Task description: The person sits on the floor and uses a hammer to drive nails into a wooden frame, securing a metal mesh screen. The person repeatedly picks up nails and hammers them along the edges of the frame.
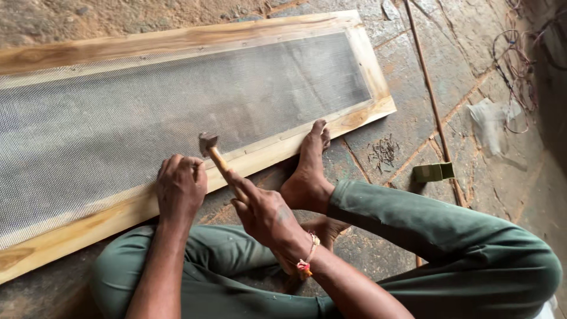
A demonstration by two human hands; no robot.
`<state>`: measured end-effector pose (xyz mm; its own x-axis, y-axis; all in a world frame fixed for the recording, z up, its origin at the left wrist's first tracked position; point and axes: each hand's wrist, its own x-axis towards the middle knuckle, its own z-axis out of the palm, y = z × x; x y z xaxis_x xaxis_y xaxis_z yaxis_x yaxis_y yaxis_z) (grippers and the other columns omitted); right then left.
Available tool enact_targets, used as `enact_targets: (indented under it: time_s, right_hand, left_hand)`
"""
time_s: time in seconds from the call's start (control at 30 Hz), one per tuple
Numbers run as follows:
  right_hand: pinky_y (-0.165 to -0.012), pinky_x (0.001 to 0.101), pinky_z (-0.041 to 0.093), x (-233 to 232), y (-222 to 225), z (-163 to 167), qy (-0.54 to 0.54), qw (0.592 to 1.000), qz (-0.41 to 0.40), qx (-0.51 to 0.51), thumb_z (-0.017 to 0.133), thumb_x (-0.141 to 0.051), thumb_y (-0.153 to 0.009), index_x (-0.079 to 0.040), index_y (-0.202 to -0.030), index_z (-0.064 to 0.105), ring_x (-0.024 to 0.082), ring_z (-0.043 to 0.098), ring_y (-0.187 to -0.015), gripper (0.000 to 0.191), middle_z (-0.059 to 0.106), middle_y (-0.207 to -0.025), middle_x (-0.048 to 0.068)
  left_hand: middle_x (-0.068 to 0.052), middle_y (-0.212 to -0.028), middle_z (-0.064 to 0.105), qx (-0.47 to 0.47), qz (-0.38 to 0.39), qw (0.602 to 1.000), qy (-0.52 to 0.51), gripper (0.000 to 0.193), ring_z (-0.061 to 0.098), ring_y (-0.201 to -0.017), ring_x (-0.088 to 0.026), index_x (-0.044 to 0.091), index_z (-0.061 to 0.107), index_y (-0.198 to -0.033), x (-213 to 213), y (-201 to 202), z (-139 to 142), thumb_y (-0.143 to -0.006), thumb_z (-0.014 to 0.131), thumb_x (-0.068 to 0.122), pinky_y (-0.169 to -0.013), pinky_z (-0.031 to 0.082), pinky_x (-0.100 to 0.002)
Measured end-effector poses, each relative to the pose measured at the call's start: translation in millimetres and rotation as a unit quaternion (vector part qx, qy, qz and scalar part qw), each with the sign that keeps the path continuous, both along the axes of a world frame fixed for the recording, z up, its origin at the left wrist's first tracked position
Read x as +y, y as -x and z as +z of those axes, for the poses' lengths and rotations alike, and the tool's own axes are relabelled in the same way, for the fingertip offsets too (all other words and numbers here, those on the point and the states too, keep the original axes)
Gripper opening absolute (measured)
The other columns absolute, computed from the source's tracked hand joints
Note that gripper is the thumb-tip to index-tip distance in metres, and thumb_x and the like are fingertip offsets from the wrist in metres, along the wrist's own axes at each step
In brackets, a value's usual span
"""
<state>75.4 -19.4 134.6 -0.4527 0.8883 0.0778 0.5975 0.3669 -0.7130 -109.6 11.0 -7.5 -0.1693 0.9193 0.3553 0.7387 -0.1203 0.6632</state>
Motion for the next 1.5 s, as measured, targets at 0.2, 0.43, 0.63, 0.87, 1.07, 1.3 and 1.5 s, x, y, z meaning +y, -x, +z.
enact_targets:
  time_s: [0.2, 0.43, 0.63, 0.87, 1.07, 1.3, 1.5]
  right_hand:
    - [-0.053, 0.0474, 0.050, 4, -2, 4, 0.000, 1.000, 0.003, 0.003, 0.064, -0.010, -0.097, -0.006, -0.146, 0.051, 0.039, 0.065, -0.059, 0.052, 0.063, -0.069, 0.019]
    - [-0.041, 0.0392, 0.044, -1, -7, -19, -0.007, 0.999, -0.017, -0.037, 0.068, -0.010, -0.093, -0.010, -0.138, 0.062, 0.024, 0.056, -0.043, 0.046, 0.056, -0.059, 0.015]
    - [-0.046, 0.0328, 0.044, 1, -9, -31, 0.059, 0.997, -0.047, -0.027, 0.075, -0.011, -0.093, -0.007, -0.136, 0.065, 0.011, 0.054, -0.056, 0.044, 0.059, -0.066, 0.012]
    - [-0.054, 0.0287, 0.053, 2, -9, -25, 0.003, 0.998, -0.004, -0.067, 0.073, -0.011, -0.096, -0.005, -0.146, 0.057, 0.010, 0.064, -0.059, 0.053, 0.067, -0.071, 0.013]
    - [-0.049, 0.0264, 0.049, 8, 5, -18, 0.093, 0.990, -0.026, -0.098, 0.072, -0.011, -0.099, -0.006, -0.143, 0.059, 0.009, 0.063, -0.061, 0.045, 0.071, -0.077, 0.007]
    - [-0.048, 0.0237, 0.046, 14, 10, -13, 0.142, 0.983, -0.008, -0.117, 0.073, -0.011, -0.096, -0.003, -0.146, 0.056, 0.006, 0.057, -0.058, 0.053, 0.069, -0.071, 0.005]
    - [-0.051, 0.0244, 0.044, 7, 24, -9, 0.069, 0.988, -0.089, -0.106, 0.071, -0.011, -0.105, -0.004, -0.148, 0.060, 0.007, 0.054, -0.059, 0.045, 0.063, -0.067, 0.008]
  left_hand:
    - [-0.012, -0.091, 0.064, 0.010, 0.001, 1.000, 0.002, 0.009, 0.062, -0.091, -0.035, 0.006, 0.068, -0.094, 3, -1, -8, -0.091, 0.073, 0.012, -0.084, 0.052, -0.048]
    - [-0.022, -0.110, 0.068, 0.030, -0.005, 0.999, -0.032, 0.011, 0.062, -0.107, -0.046, 0.006, 0.069, -0.092, 5, 1, -29, -0.082, 0.071, 0.008, -0.096, 0.051, -0.055]
    - [-0.016, -0.091, 0.063, -0.033, 0.007, 0.999, -0.037, 0.005, 0.061, -0.090, -0.041, 0.006, 0.065, -0.092, 5, 2, -31, -0.091, 0.066, 0.011, -0.081, 0.051, -0.054]
    - [-0.005, -0.089, 0.063, -0.184, 0.115, 0.971, 0.099, 0.007, 0.062, -0.071, -0.017, 0.010, 0.070, -0.100, 24, 18, -13, -0.098, 0.064, 0.014, -0.062, 0.054, -0.034]
    - [0.001, -0.088, 0.066, -0.215, 0.214, 0.952, -0.040, 0.011, 0.064, -0.074, -0.008, 0.011, 0.073, -0.102, 38, 37, -23, -0.098, 0.071, 0.021, -0.067, 0.056, -0.027]
    - [0.001, -0.090, 0.071, -0.286, 0.222, 0.930, -0.057, 0.014, 0.064, -0.074, -0.007, 0.011, 0.073, -0.100, 43, 38, -12, -0.100, 0.069, 0.024, -0.062, 0.055, -0.024]
    - [0.004, -0.086, 0.070, -0.302, 0.235, 0.920, -0.080, 0.013, 0.062, -0.072, -0.006, 0.012, 0.073, -0.100, 36, 44, -9, -0.101, 0.070, 0.025, -0.064, 0.052, -0.025]
